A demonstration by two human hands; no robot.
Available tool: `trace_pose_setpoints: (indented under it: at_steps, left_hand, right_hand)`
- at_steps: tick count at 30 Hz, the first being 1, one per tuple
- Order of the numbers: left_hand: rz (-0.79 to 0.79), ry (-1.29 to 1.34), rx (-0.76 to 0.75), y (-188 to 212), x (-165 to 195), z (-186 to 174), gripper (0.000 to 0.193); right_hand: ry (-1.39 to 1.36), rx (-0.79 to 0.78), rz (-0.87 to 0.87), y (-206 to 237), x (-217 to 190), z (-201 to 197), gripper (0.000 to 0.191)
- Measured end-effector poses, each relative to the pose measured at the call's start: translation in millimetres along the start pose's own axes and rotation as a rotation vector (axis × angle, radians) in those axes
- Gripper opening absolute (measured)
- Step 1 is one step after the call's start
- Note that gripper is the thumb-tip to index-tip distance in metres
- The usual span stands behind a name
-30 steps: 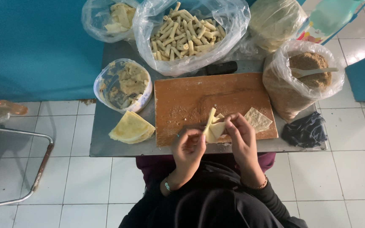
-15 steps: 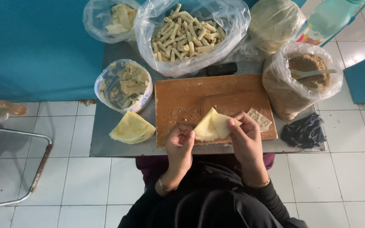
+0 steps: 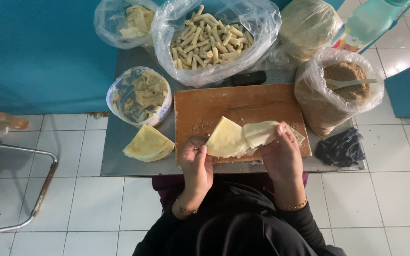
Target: The person cuts thin pastry sheets into triangular pieces with a knife on a cutting board, then folds and arranges the triangles. They spoon a brown filling from a plastic bag onto the pastry pieces and fold them into filled parcels, working one piece at a time.
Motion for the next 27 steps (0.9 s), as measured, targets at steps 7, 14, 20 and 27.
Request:
trace_pose_setpoints:
  at_steps: [7,14,20,27]
  left_hand:
    - [0.257,-0.086,0.055,-16,49,-21,0.006]
    - [0.351,-0.217,0.119,-32,110,-23,0.006]
    - [0.367,-0.269,0.12,-34,116,-25,0.009]
    - [0.393,-0.463,0.041,-30,108,-26,0.008]
  right_hand:
    - [0.309,0.02,-0.349,6,-64,-3,0.009]
    - [1.935,0.008,-0.329,-12,-6,71,0.015]
    - [1.863,-0.291,-0.412,-8,86,122,0.018]
    - [1.764,-0.286,-0.233,-7,75,121,0.03]
Point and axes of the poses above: each hand's wrist, its own y-axis away from the middle knuckle, its own z-axis out of the palm, x = y × z, the point moved 10 cm from there along -y, towards the middle knuckle, and after that the axes turned 6 degrees about z, right-handed, at the moved point
